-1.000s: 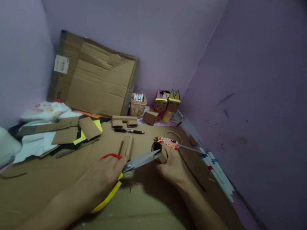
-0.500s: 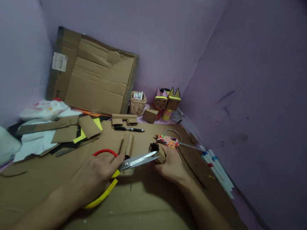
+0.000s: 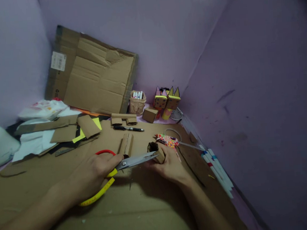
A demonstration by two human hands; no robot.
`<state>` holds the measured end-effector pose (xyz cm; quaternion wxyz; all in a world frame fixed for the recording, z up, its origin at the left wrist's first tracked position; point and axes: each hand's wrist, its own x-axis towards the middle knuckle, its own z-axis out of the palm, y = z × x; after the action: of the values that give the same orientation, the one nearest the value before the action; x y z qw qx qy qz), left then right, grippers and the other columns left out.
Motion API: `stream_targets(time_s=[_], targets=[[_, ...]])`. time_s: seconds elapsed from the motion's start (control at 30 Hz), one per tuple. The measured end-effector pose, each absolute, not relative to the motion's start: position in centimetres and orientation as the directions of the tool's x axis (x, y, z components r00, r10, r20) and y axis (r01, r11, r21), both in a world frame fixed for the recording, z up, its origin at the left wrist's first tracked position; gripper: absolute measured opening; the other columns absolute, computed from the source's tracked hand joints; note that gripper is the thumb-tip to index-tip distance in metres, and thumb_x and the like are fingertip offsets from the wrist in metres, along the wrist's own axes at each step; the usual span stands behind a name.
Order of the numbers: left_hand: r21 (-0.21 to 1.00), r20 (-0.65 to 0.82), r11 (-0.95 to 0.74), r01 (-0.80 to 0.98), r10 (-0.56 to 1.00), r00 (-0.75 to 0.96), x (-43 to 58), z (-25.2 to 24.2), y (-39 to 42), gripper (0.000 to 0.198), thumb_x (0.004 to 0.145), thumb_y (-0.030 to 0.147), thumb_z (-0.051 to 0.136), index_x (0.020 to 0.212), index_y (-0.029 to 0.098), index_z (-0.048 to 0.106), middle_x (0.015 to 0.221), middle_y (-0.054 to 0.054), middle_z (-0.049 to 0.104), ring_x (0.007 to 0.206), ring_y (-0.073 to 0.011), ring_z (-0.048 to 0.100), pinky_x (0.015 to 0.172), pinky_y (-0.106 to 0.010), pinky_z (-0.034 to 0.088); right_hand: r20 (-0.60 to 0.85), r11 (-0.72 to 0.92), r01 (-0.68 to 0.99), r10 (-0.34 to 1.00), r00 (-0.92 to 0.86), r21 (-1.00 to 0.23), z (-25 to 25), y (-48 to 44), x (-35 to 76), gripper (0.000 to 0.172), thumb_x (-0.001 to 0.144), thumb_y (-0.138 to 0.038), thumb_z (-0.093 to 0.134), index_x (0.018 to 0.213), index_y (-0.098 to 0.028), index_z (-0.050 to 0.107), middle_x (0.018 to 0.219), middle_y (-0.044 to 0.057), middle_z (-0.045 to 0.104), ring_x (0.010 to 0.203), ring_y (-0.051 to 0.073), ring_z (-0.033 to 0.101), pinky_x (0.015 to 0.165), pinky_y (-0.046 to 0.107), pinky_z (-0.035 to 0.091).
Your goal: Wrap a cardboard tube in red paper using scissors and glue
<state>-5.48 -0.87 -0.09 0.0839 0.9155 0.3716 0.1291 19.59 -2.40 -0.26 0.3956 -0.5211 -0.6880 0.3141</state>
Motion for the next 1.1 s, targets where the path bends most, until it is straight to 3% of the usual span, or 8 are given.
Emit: stream_targets(time_s=[0.13,0.27,0.5,0.7,0.83,1.1], targets=[[0.243,0.178,-0.722,0.648,0.690,0.702,-6.0,0.3,-0.3,0.032,0.076,0.009,0.041,0.098,0.022,0.060,0.075,-0.001,0.060,0.064,-0.0168,0.055,0.056,-0.026,0.033,0.194,0.280,0.314,0.941,-0.276,-0.907,0.0,-2.5,20.2,0.026,0.071,-0.041,0.063,0.082,-0.018,0.057,0.079,0.002,0.054,0.075,0.018,0.050,0.065,0.027,0.042],[0.155,0.233,-0.751,0.641,0.659,0.716,-6.1,0.2,-0.3,0.035,0.077,0.009,0.041,0.105,0.021,0.057,0.078,-0.003,0.060,0.066,-0.0186,0.056,0.057,-0.027,0.035,0.212,0.287,0.301,0.943,-0.257,-0.909,-0.7,-2.5,20.5,0.031,0.078,-0.040,0.061,0.102,-0.020,0.059,0.095,0.005,0.060,0.091,0.022,0.055,0.082,0.033,0.044],[0.008,0.245,-0.770,0.638,0.620,0.745,-5.6,0.0,-0.6,0.033,0.080,0.005,0.040,0.104,0.019,0.058,0.077,-0.004,0.061,0.069,-0.0202,0.056,0.060,-0.030,0.037,0.272,0.349,0.255,0.917,-0.292,-0.902,-1.3,-2.5,20.2,0.038,0.082,-0.037,0.061,0.118,-0.026,0.056,0.113,0.004,0.063,0.106,0.023,0.056,0.094,0.034,0.042],[-0.145,0.249,-0.756,0.639,0.597,0.763,-5.8,0.3,-0.6,0.032,0.078,0.004,0.042,0.102,0.018,0.058,0.078,-0.006,0.062,0.068,-0.0234,0.057,0.059,-0.033,0.037,0.221,0.300,0.249,0.928,-0.299,-0.921,-1.3,-2.5,20.1,0.035,0.081,-0.035,0.062,0.113,-0.023,0.057,0.108,0.004,0.064,0.101,0.023,0.058,0.091,0.033,0.043],[-0.118,0.302,-0.772,0.624,0.571,0.764,-5.8,0.2,-0.8,0.030,0.077,0.002,0.042,0.097,0.018,0.058,0.073,-0.004,0.060,0.064,-0.0213,0.056,0.056,-0.031,0.036,0.212,0.279,0.248,0.940,-0.267,-0.928,-1.6,-2.5,20.0,0.038,0.079,-0.035,0.062,0.115,-0.021,0.055,0.109,0.005,0.063,0.100,0.023,0.057,0.089,0.033,0.044],[-0.058,0.267,-0.770,0.636,0.602,0.753,-5.6,0.3,-0.9,0.034,0.073,0.000,0.041,0.093,0.019,0.060,0.067,-0.003,0.062,0.060,-0.0203,0.056,0.054,-0.029,0.033,0.208,0.280,0.264,0.940,-0.269,-0.923,-1.5,-2.6,19.9,0.026,0.080,-0.033,0.060,0.103,-0.021,0.057,0.094,0.003,0.062,0.087,0.020,0.056,0.078,0.030,0.044]])
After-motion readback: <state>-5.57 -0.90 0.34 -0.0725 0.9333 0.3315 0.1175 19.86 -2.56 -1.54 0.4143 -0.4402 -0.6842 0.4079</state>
